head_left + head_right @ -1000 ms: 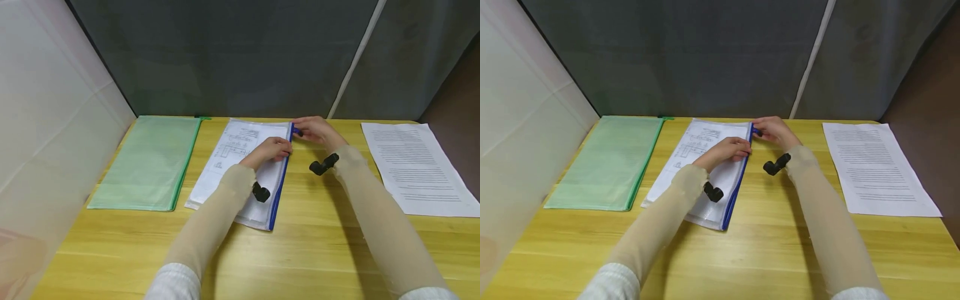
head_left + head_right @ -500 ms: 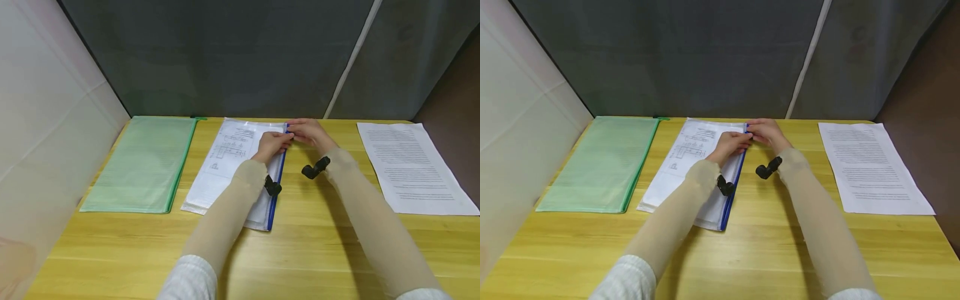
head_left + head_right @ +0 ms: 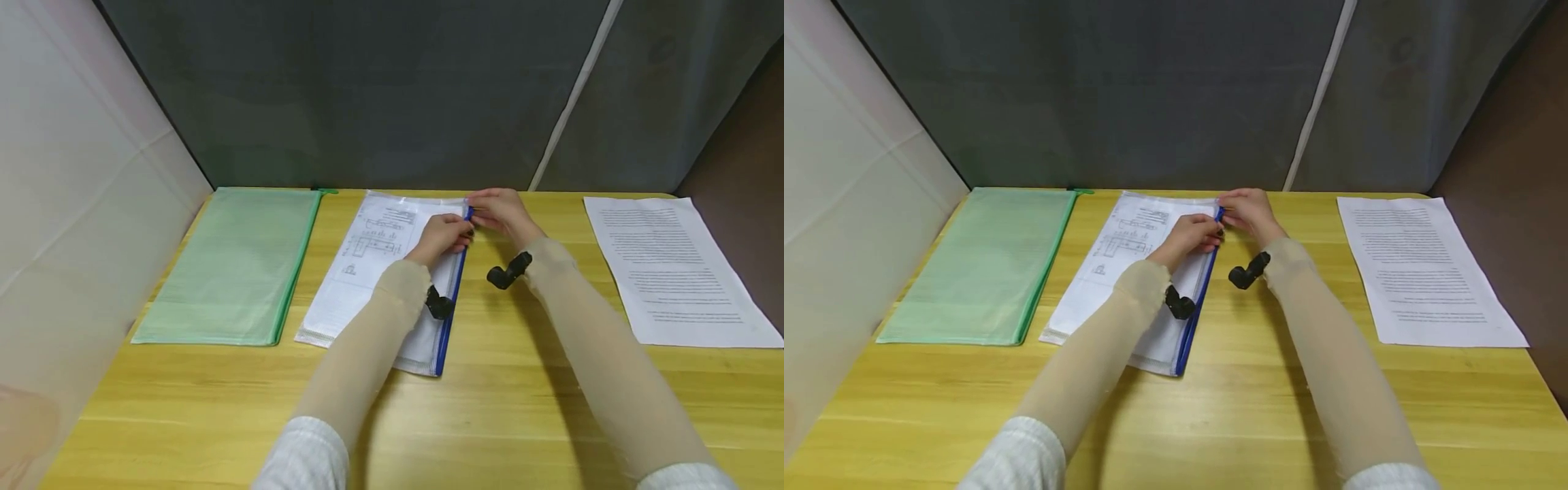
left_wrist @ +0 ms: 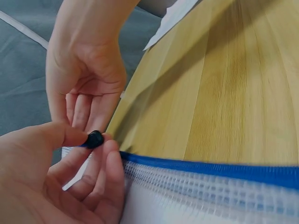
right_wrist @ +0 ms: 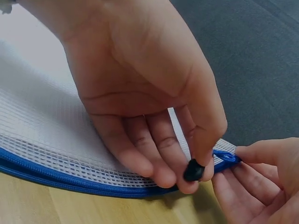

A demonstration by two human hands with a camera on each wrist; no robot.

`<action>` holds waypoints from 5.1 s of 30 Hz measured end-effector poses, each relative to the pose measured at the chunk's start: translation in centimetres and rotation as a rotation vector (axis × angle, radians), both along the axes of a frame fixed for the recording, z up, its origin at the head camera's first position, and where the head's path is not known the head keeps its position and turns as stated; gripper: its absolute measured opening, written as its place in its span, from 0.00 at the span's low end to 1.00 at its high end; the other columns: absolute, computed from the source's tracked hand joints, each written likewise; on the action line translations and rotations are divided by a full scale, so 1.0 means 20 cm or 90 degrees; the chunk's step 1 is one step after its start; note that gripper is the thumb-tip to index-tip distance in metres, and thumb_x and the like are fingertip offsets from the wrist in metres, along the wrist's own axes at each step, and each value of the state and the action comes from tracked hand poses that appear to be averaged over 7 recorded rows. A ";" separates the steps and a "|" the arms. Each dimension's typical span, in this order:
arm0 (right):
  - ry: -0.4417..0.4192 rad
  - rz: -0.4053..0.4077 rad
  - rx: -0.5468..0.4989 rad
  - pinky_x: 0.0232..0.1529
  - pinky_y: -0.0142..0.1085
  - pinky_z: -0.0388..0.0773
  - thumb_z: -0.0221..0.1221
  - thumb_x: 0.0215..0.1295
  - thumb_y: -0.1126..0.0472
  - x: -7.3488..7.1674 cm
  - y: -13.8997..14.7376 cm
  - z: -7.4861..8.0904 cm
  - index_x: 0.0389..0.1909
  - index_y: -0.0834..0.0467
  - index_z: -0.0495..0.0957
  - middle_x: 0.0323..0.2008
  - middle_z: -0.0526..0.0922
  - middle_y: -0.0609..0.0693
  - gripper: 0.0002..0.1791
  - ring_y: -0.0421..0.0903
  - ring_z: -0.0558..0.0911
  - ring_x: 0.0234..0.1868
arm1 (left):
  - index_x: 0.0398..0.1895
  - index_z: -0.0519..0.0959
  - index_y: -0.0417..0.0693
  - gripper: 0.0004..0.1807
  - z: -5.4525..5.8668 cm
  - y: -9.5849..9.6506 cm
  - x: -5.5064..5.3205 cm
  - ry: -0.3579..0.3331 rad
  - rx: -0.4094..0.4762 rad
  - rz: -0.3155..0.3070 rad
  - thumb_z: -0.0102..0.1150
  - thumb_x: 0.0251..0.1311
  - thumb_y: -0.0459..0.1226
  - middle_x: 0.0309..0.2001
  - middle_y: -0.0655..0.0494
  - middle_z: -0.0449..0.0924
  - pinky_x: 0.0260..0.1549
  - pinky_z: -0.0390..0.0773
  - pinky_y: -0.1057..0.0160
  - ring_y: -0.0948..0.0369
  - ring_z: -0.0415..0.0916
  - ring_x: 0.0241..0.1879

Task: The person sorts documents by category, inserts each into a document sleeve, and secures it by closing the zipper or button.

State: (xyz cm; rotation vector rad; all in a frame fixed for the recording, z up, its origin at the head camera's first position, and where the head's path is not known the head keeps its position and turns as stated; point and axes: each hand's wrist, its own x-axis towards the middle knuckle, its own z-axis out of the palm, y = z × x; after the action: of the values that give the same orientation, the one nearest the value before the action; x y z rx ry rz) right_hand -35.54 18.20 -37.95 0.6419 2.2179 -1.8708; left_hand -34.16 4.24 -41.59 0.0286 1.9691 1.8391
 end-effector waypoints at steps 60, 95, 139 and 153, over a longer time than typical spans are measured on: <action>0.079 -0.079 -0.015 0.40 0.32 0.85 0.62 0.66 0.64 -0.02 0.02 -0.05 0.55 0.62 0.81 0.25 0.83 0.41 0.17 0.34 0.83 0.24 | 0.36 0.84 0.38 0.08 0.02 -0.33 0.29 0.084 -0.228 -0.351 0.63 0.64 0.36 0.24 0.61 0.80 0.28 0.77 0.74 0.68 0.77 0.25; 0.058 -0.074 -0.014 0.45 0.32 0.84 0.62 0.67 0.62 0.00 0.04 -0.03 0.54 0.61 0.80 0.34 0.83 0.45 0.16 0.34 0.84 0.27 | 0.33 0.85 0.38 0.08 0.05 -0.51 0.51 0.117 -0.201 -0.472 0.63 0.65 0.36 0.25 0.57 0.84 0.33 0.81 0.69 0.67 0.77 0.26; 0.029 -0.071 -0.078 0.53 0.30 0.81 0.57 0.72 0.58 0.01 0.13 -0.03 0.67 0.55 0.72 0.46 0.81 0.45 0.24 0.38 0.83 0.42 | 0.37 0.83 0.53 0.09 0.16 -0.59 0.70 0.362 -0.437 -0.472 0.56 0.61 0.32 0.30 0.62 0.79 0.33 0.71 0.66 0.64 0.70 0.29; 0.022 0.042 -0.174 0.74 0.39 0.64 0.50 0.76 0.61 0.05 0.14 0.01 0.78 0.57 0.52 0.77 0.55 0.56 0.33 0.52 0.63 0.76 | 0.32 0.81 0.54 0.10 0.07 -0.54 0.62 0.285 -0.446 -0.425 0.54 0.72 0.43 0.25 0.62 0.82 0.27 0.69 0.68 0.66 0.71 0.23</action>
State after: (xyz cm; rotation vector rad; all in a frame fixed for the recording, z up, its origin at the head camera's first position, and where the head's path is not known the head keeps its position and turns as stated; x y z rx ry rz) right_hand -34.63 21.02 -37.80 0.4858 1.9246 -2.1120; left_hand -21.82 -6.62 -40.17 0.8257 2.3909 0.7119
